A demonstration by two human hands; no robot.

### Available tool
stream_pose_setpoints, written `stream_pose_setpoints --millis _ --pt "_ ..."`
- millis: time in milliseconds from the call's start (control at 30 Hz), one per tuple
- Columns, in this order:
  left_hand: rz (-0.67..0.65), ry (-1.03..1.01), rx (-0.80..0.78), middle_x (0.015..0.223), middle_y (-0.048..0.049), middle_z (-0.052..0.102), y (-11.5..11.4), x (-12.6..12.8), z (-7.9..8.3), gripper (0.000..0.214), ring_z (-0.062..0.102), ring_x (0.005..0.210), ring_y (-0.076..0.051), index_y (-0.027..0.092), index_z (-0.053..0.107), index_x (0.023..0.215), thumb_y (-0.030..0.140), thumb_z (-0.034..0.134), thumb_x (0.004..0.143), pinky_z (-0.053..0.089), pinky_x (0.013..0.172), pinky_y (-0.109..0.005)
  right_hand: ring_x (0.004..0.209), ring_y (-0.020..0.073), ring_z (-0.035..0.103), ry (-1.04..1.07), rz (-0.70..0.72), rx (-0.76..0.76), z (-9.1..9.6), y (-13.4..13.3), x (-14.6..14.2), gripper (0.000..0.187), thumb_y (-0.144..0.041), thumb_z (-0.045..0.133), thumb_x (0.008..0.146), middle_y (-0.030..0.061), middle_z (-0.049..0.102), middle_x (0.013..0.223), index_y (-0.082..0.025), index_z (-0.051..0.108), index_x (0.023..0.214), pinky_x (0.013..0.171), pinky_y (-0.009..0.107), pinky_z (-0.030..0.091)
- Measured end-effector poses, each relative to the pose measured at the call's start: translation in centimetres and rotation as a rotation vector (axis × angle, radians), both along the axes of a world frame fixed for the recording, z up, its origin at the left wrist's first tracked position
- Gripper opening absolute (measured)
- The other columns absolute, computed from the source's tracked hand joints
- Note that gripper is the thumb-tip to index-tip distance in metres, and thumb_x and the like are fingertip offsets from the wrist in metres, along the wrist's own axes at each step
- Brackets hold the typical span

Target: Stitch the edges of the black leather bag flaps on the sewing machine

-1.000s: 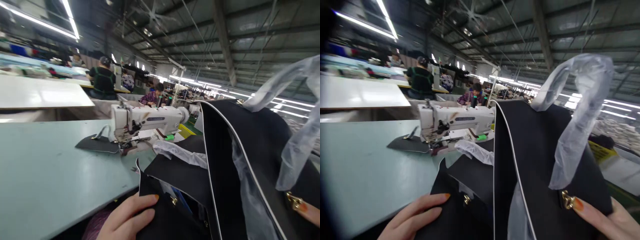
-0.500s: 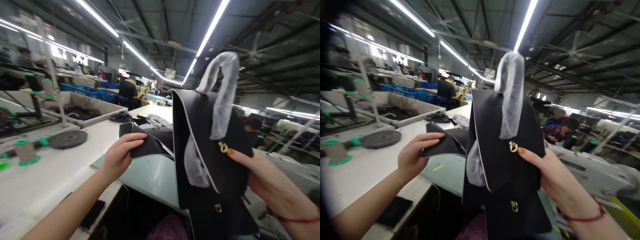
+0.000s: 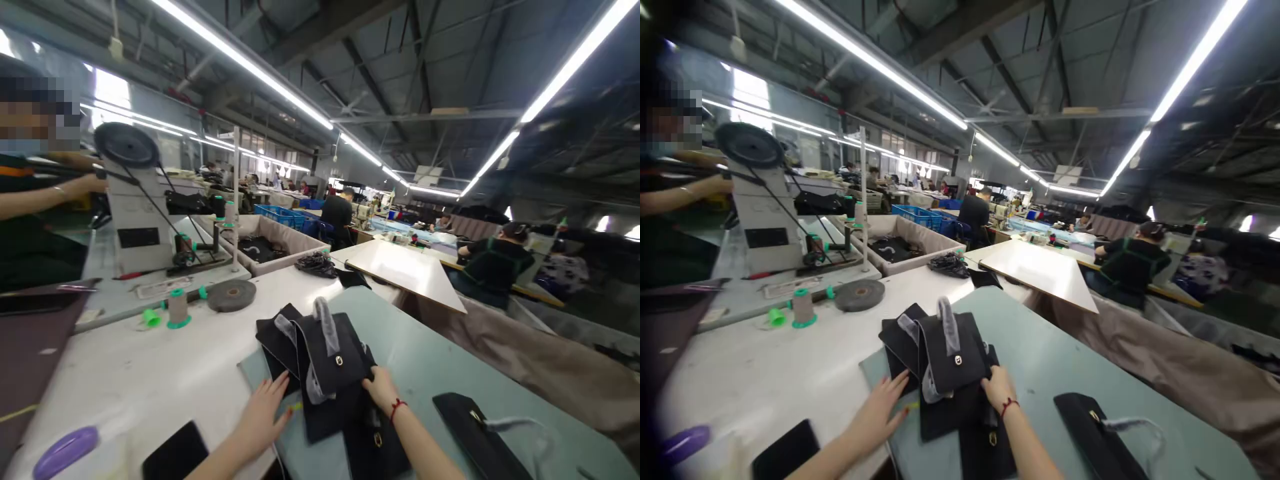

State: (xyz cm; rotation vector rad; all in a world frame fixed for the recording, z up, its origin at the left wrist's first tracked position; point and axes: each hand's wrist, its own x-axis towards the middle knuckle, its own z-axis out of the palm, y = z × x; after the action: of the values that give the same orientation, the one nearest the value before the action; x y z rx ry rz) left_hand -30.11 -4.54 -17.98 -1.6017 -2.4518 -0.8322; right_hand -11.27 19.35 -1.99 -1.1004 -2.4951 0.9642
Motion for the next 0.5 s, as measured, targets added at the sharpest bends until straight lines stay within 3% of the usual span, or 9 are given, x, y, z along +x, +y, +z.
stream_pose_setpoints --millis 67,133,200,267,367,433,500 --pt "0.053 0.031 -0.062 0.149 -0.009 0.042 1.3 -0.7 -0.2 0.054 0.044 0.133 -0.029 0.019 0.045 0.14 0.041 0.043 0.091 0.027 0.115 -0.055 0.081 0.0275 0.066 0.033 -0.046 0.044 -2.9 2.4 -1.3 0.006 -0.02 0.061 0.066 0.0065 0.065 0.069 -0.016 0.064 0.064 0.075 0.034 0.051" --pt "0.112 0.071 -0.073 0.147 -0.0084 0.044 2.9 -1.5 0.2 0.053 0.044 0.133 -0.029 0.02 0.045 0.14 0.043 0.039 0.093 0.025 0.116 -0.055 0.089 0.0296 0.064 0.088 -0.095 0.085 -4.6 4.8 -3.1 0.014 -0.022 0.055 0.069 0.0104 0.066 0.079 -0.014 0.066 0.073 0.082 0.037 0.05" --pt "0.15 0.108 -0.052 0.148 -0.008 0.044 4.1 -1.9 0.5 0.053 0.043 0.133 -0.029 0.022 0.042 0.142 0.043 0.04 0.093 0.024 0.116 -0.056 0.109 0.0312 0.057 0.162 -0.151 0.137 -5.4 6.6 -5.2 0.033 -0.023 0.049 0.074 0.0168 0.064 0.103 -0.008 0.065 0.098 0.095 0.039 0.045" --pt "0.202 0.109 -0.001 0.148 -0.0099 0.043 4.7 -1.9 0.4 0.054 0.043 0.133 -0.028 0.019 0.038 0.143 0.039 0.04 0.093 0.028 0.115 -0.053 0.13 0.0309 0.039 0.234 -0.204 0.176 -6.0 7.3 -6.6 0.052 -0.026 0.045 0.078 0.022 0.048 0.132 -0.003 0.052 0.124 0.107 0.039 0.035" --pt "0.32 0.076 0.112 0.142 -0.0125 0.047 4.4 -1.5 -0.1 0.048 0.044 0.131 -0.024 0.015 0.04 0.14 0.03 0.037 0.094 0.038 0.11 -0.046 0.142 0.0308 0.018 0.326 -0.195 0.281 -7.9 5.8 -6.1 0.064 -0.034 0.042 0.084 0.0215 0.023 0.151 -0.003 0.035 0.14 0.113 0.044 0.025" --pt "0.342 0.076 0.162 0.135 -0.0102 0.052 4.0 -1.2 -0.2 0.042 0.048 0.127 -0.023 0.018 0.047 0.134 0.027 0.037 0.094 0.042 0.106 -0.044 0.142 0.032 0.02 0.317 -0.14 0.397 -10.3 3.1 -4.0 0.064 -0.038 0.04 0.088 0.0189 0.02 0.153 -0.007 0.034 0.143 0.113 0.047 0.026" --pt "0.301 0.098 0.154 0.133 -0.0073 0.054 3.8 -1.2 0.2 0.04 0.049 0.124 -0.023 0.023 0.05 0.132 0.027 0.038 0.094 0.042 0.106 -0.044 0.141 0.0338 0.023 0.168 -0.094 0.448 -13.0 0.0 -1.7 0.064 -0.044 0.04 0.089 0.0167 0.024 0.153 -0.011 0.036 0.144 0.111 0.05 0.028"
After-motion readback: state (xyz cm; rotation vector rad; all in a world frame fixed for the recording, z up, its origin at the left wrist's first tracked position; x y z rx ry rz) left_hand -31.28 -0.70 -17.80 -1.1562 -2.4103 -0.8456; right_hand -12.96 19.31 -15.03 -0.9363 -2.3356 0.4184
